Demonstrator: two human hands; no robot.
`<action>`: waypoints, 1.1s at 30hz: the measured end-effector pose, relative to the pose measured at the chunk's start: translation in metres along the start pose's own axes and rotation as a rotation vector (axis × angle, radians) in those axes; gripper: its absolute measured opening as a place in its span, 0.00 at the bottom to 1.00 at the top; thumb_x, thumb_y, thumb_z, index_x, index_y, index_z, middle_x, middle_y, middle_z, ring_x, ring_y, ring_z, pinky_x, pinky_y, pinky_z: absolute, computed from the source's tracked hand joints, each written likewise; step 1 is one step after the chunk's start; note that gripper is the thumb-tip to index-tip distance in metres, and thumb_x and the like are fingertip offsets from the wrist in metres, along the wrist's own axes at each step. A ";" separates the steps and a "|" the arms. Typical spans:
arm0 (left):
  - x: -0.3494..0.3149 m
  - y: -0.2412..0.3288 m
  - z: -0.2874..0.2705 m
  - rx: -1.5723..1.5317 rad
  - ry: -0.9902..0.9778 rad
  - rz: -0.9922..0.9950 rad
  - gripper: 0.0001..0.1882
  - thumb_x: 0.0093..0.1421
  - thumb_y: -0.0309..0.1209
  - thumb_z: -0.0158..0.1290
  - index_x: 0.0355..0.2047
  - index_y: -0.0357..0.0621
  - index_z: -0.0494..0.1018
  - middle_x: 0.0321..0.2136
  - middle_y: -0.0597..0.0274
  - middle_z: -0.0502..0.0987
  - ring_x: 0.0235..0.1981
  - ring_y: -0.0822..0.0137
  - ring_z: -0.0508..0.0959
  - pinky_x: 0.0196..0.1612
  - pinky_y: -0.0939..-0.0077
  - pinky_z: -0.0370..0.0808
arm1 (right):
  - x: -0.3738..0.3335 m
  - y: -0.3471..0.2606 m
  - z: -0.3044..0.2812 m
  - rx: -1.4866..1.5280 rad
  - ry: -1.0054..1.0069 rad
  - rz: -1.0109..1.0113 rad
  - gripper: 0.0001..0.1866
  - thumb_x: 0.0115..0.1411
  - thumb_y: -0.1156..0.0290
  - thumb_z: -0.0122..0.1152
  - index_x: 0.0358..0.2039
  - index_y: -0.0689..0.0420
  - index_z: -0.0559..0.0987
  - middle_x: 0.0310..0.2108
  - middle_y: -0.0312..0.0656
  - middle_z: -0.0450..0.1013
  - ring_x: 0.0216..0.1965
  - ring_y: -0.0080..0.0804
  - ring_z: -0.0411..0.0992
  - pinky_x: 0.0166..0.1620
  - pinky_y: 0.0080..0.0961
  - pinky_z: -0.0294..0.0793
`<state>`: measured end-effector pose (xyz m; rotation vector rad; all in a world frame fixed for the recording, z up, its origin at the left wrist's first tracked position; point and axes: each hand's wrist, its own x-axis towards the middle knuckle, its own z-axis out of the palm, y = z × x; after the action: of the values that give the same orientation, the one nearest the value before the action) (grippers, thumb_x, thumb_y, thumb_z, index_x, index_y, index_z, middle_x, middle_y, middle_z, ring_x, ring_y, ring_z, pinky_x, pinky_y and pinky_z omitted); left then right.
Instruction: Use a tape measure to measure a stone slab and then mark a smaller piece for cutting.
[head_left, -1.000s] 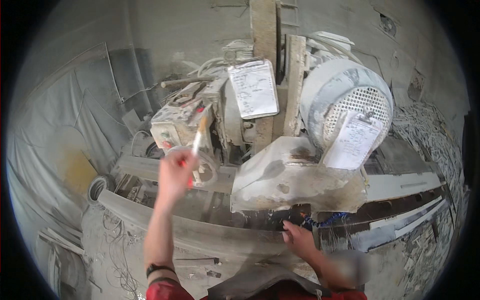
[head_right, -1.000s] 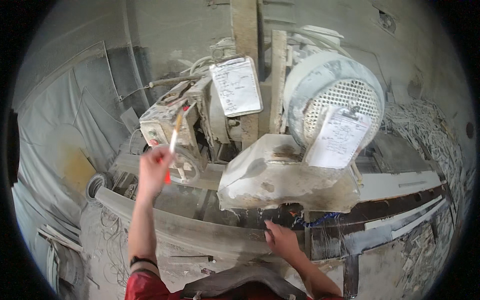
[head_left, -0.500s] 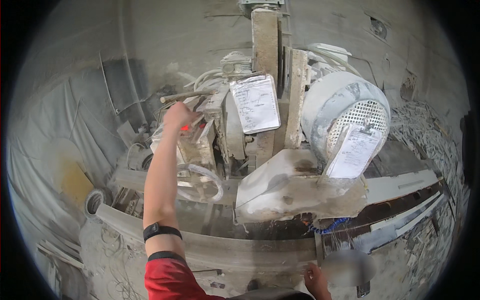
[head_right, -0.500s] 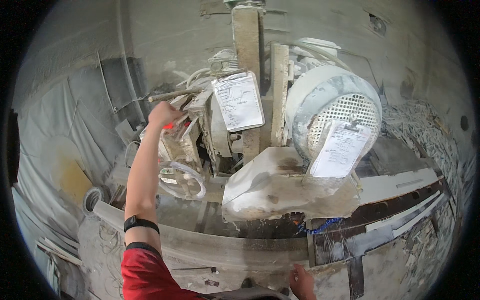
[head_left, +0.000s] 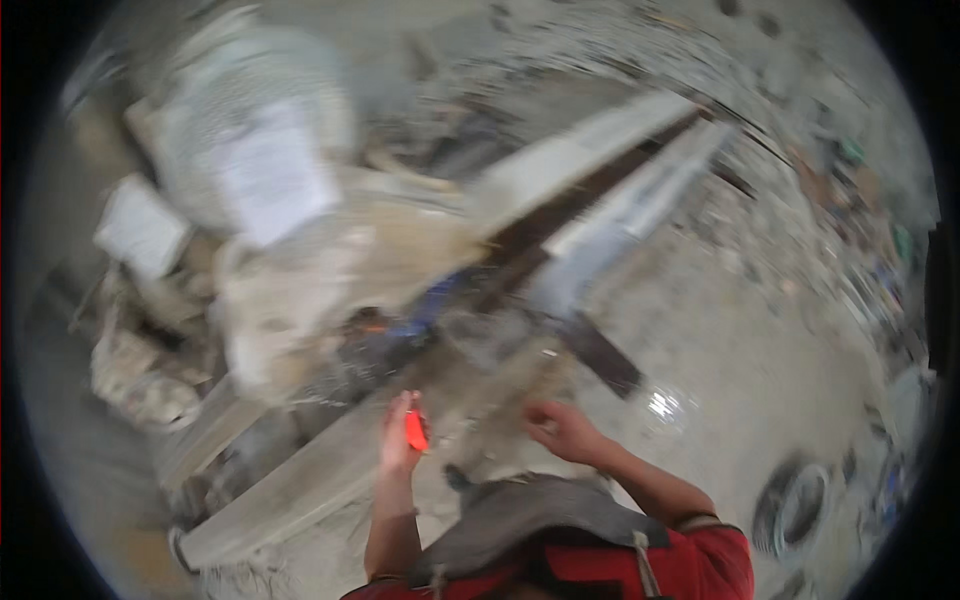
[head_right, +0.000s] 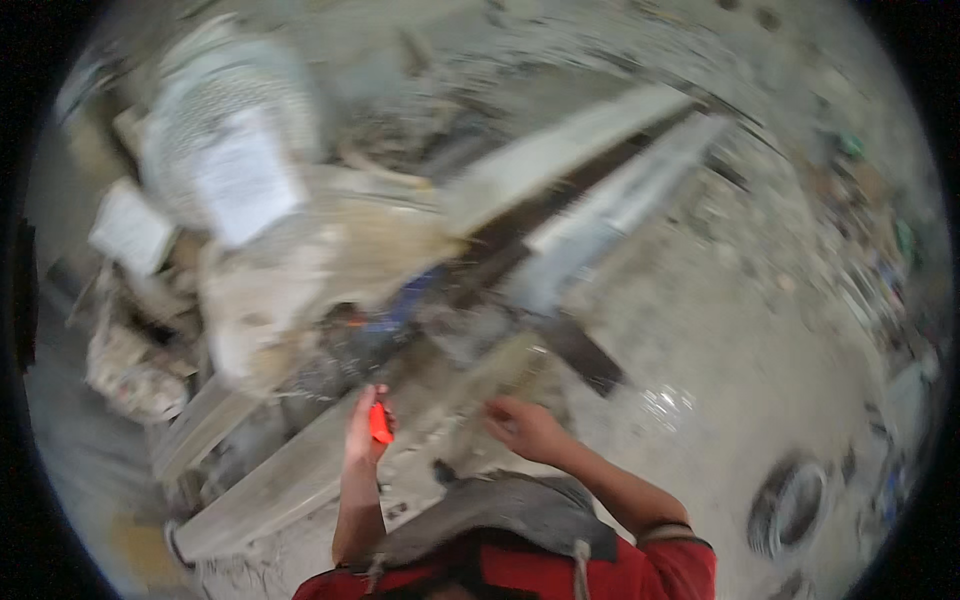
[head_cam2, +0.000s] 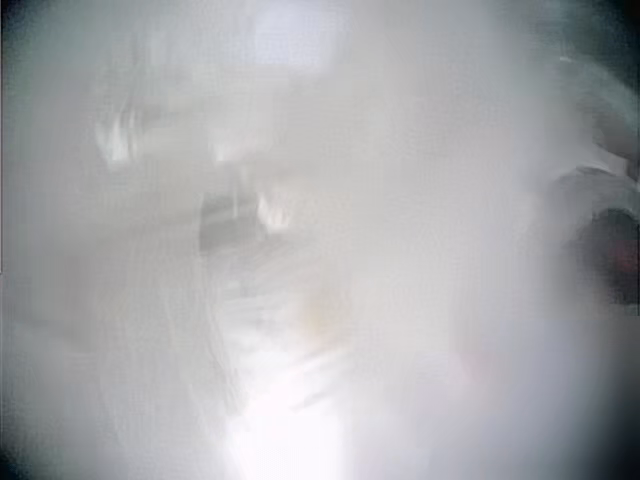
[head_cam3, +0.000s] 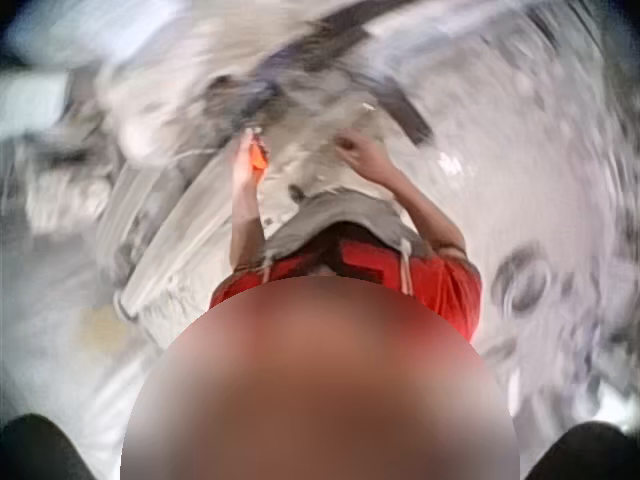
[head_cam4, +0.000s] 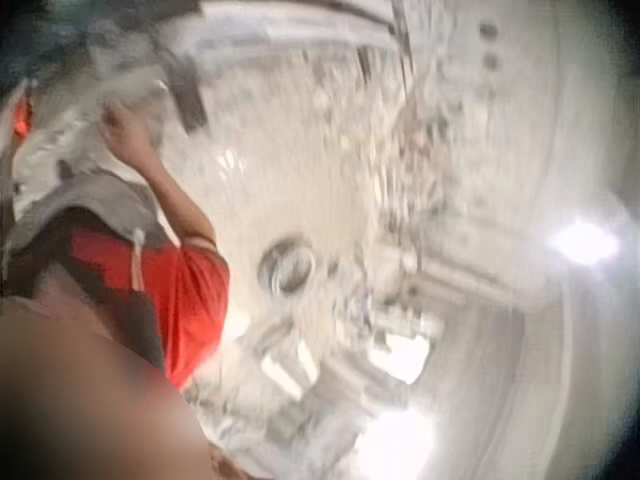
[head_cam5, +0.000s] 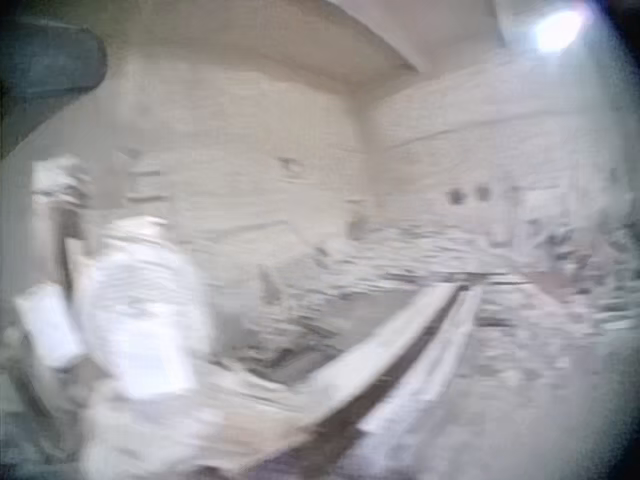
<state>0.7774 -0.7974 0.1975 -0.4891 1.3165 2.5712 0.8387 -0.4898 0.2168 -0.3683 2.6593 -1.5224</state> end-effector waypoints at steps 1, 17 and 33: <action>-0.006 -0.046 0.047 0.116 -0.124 -0.119 0.15 0.69 0.44 0.49 0.42 0.45 0.72 0.26 0.66 0.75 0.25 0.74 0.74 0.26 0.78 0.72 | -0.009 0.004 -0.022 0.073 0.003 0.078 0.18 0.62 0.68 0.62 0.51 0.60 0.75 0.40 0.44 0.78 0.41 0.35 0.78 0.45 0.31 0.77; 0.008 -0.332 0.412 0.977 -0.758 -0.518 0.30 0.69 0.55 0.42 0.55 0.40 0.63 0.39 0.55 0.76 0.40 0.69 0.76 0.45 0.74 0.71 | -0.138 0.199 -0.296 0.321 -0.033 0.501 0.18 0.60 0.72 0.63 0.49 0.65 0.73 0.38 0.41 0.78 0.36 0.23 0.74 0.42 0.24 0.75; 0.227 -0.363 0.476 0.772 -0.430 -0.197 0.17 0.70 0.41 0.45 0.45 0.39 0.70 0.29 0.59 0.76 0.32 0.68 0.77 0.38 0.72 0.73 | 0.175 0.330 -0.552 0.590 0.089 0.477 0.07 0.66 0.69 0.55 0.36 0.59 0.72 0.32 0.38 0.72 0.30 0.25 0.73 0.34 0.23 0.73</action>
<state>0.5958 -0.1908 0.0994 0.0753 1.8007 1.6783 0.5192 0.0948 0.2288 0.3446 1.9863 -2.0379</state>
